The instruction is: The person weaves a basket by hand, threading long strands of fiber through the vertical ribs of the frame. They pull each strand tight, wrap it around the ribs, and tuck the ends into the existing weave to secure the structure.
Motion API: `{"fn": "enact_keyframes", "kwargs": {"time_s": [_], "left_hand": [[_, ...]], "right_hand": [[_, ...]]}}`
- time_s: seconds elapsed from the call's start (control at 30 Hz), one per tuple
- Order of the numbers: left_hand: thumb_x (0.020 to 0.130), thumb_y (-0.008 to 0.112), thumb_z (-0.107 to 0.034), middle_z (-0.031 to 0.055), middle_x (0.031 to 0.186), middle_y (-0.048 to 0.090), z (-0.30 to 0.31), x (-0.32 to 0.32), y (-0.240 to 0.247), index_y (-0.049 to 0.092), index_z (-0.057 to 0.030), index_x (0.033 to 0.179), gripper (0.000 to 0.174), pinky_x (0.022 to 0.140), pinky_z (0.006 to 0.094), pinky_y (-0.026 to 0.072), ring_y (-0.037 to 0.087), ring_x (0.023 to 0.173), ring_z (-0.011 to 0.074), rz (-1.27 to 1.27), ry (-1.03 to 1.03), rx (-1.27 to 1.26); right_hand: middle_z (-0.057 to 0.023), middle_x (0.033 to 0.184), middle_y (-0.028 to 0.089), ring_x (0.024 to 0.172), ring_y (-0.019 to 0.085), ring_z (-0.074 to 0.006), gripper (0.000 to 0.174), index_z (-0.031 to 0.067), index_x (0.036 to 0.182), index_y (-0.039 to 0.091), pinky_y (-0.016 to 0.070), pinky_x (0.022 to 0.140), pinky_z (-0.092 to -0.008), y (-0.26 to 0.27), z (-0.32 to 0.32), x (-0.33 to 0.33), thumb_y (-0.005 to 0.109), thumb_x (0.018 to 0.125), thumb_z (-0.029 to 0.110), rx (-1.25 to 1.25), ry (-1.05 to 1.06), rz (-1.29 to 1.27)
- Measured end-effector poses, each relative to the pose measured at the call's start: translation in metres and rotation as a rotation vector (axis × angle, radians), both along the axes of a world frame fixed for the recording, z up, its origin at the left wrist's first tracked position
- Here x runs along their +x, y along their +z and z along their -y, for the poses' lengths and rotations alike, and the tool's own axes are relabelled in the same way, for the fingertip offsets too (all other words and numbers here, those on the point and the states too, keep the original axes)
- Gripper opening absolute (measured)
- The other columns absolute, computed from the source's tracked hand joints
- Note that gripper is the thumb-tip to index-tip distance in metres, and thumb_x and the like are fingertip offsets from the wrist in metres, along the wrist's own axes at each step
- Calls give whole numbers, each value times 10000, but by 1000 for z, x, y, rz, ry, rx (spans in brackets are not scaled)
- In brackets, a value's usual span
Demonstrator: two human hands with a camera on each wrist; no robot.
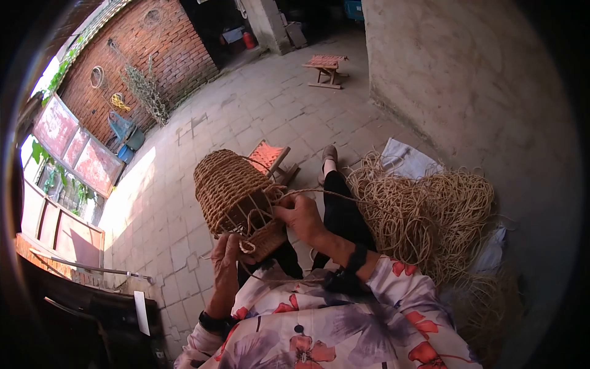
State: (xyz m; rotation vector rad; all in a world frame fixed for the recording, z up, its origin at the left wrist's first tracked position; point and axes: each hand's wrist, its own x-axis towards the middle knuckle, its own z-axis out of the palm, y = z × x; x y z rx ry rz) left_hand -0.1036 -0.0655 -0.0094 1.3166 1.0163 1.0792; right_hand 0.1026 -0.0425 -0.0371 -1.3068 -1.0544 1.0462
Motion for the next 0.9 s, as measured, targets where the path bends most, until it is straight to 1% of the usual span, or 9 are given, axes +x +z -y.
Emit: {"fn": "enact_keyframes", "kwargs": {"time_s": [0.07, 0.23, 0.3, 0.33, 0.4, 0.53, 0.6, 0.73, 0.9], "left_hand": [[973, 505, -244, 37, 830, 556, -1, 1, 1, 584, -13, 938, 247, 549, 227, 535, 599, 682, 112, 21, -24, -4], [967, 520, -239, 31, 835, 587, -2, 0, -5, 591, -37, 942, 216, 541, 221, 493, 606, 596, 125, 13, 29, 28], [967, 518, -249, 30, 835, 594, -5, -2, -2, 590, -45, 941, 218, 549, 219, 484, 608, 578, 130, 11, 57, 19], [966, 517, -259, 29, 835, 601, -6, -4, 0, 589, -53, 941, 220, 557, 218, 475, 610, 560, 136, 8, 82, 4], [966, 508, -297, 35, 838, 609, -9, -7, -1, 584, -55, 941, 255, 567, 221, 474, 614, 561, 143, -46, 101, 11], [961, 510, -325, 48, 862, 629, -16, -19, -4, 574, -51, 963, 282, 557, 230, 473, 606, 566, 135, 48, 67, -28], [965, 501, -322, 56, 822, 625, -20, -22, -3, 563, -56, 950, 273, 557, 229, 475, 591, 565, 123, 28, 73, -65], [967, 497, -322, 59, 765, 608, -31, -29, -13, 553, -63, 931, 268, 546, 228, 463, 568, 549, 115, 50, 91, -40], [973, 481, -336, 53, 726, 583, -26, -30, -2, 531, -56, 942, 287, 549, 222, 436, 548, 558, 113, 34, 56, -27]], "right_hand": [[-73, 744, 655, 665, 583, -92, 232, -26, 896, 650, 477, 616, -260, -17, -9, 0, 712, 782, 166, 54, 9, 41], [-79, 809, 676, 713, 610, -103, 267, -21, 959, 671, 484, 637, -253, -5, -6, 1, 702, 799, 191, 73, 116, 42], [-48, 779, 658, 674, 611, -112, 245, 0, 959, 658, 488, 600, -243, 8, -1, 3, 683, 834, 209, 32, 228, -189], [-48, 779, 658, 674, 611, -112, 245, 0, 959, 658, 488, 600, -243, 5, -3, 6, 683, 834, 209, 31, 231, -193], [-24, 712, 614, 591, 585, -106, 200, 31, 916, 620, 478, 523, -233, -10, -8, 17, 667, 860, 218, -18, 429, -482], [-12, 659, 567, 526, 539, -85, 194, 56, 855, 569, 454, 459, -227, -43, -11, 30, 667, 864, 223, -38, 258, -523], [-20, 673, 577, 511, 542, -96, 206, 56, 807, 553, 452, 445, -228, -54, -14, 33, 668, 862, 217, -111, 138, -412], [-23, 725, 601, 604, 581, -92, 186, 30, 882, 593, 502, 556, -231, -58, -15, 37, 661, 869, 203, -53, 185, -510], [-27, 764, 611, 648, 591, -91, 173, 30, 926, 604, 511, 610, -237, -51, -18, 32, 672, 860, 174, -45, 217, -620]]}}
